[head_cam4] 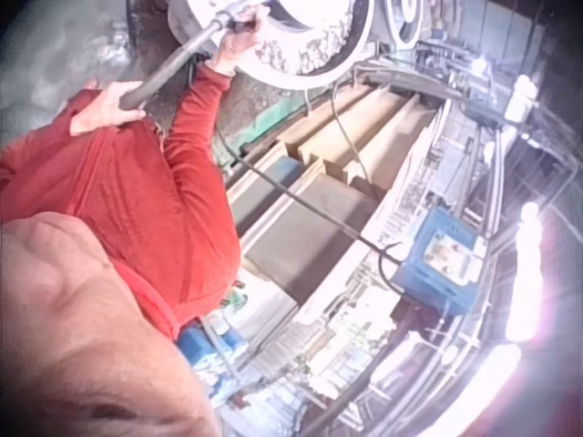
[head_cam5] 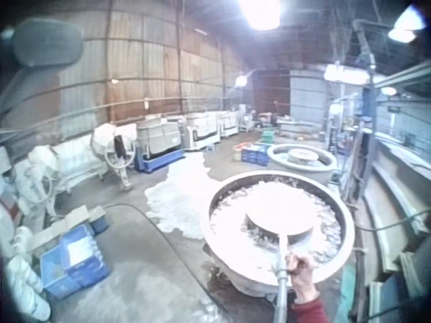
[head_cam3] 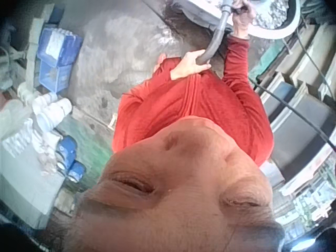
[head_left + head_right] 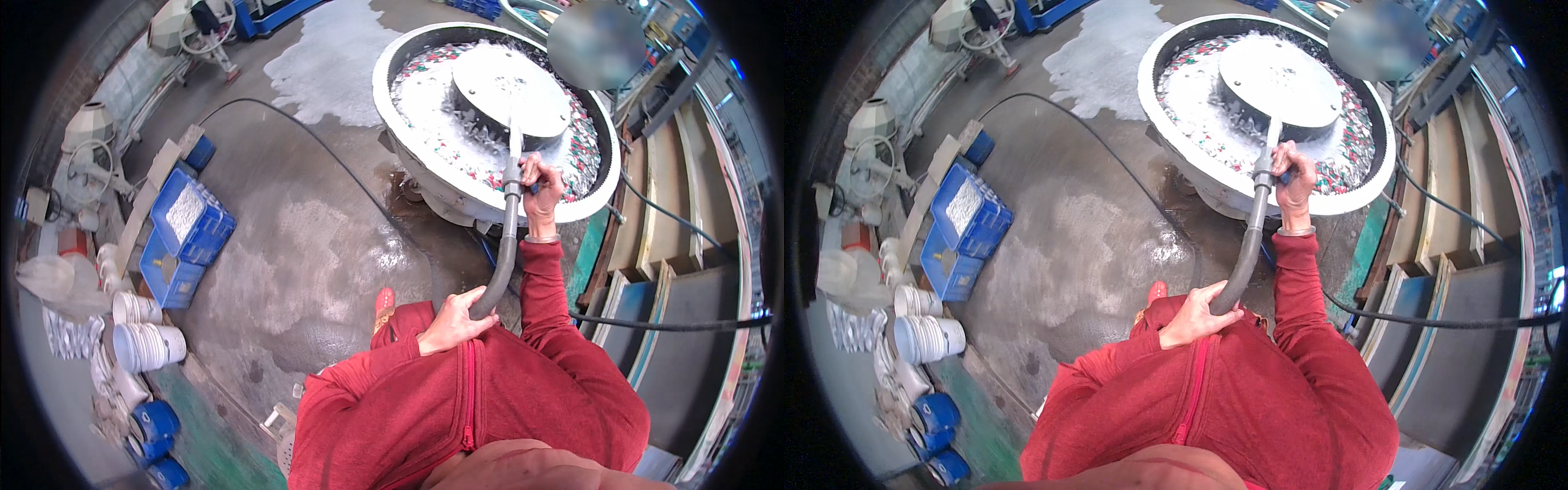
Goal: The person holds a water hose with a blue valve and sprays water into two large industrial vibratory bowls containing colorful media, moving the hose to rinse the contents and the interior surfaces of the bowls.
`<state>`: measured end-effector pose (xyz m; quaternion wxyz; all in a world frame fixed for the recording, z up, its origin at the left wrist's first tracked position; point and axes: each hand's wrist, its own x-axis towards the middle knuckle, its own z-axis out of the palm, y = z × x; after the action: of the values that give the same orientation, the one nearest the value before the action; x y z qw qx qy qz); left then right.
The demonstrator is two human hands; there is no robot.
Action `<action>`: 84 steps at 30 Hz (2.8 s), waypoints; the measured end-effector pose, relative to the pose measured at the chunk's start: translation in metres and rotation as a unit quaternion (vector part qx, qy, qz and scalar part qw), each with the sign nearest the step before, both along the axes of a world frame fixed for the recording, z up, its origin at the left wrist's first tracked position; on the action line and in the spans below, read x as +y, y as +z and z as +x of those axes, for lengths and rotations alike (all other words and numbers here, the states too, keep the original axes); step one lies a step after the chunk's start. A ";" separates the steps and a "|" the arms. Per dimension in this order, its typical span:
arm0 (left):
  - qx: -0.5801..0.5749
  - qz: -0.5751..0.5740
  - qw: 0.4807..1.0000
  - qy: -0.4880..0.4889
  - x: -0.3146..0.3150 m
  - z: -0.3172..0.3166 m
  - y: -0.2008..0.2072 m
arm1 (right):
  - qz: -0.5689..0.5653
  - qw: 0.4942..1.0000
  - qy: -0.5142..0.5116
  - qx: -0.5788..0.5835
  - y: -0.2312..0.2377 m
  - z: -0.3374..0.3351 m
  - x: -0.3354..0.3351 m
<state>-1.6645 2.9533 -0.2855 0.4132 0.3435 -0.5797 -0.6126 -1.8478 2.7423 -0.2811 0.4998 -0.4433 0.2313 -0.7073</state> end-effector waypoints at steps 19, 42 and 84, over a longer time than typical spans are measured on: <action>-0.126 -0.032 0.990 0.054 -0.021 -0.004 0.010 | 0.083 0.993 -0.037 0.075 -0.105 -0.061 -0.043; -0.084 -0.046 0.989 0.111 -0.138 0.206 -0.002 | -0.005 0.808 -0.092 0.582 -0.031 0.233 -0.134; 0.152 -0.014 0.988 -0.031 -0.172 0.297 -0.026 | 0.025 0.765 -0.180 0.618 -0.035 0.255 -0.145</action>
<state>-1.3674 2.7809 -0.3118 0.4821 0.2222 -0.5293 -0.6619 -1.5932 2.5970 -0.3165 0.1237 -0.7219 0.5832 -0.3513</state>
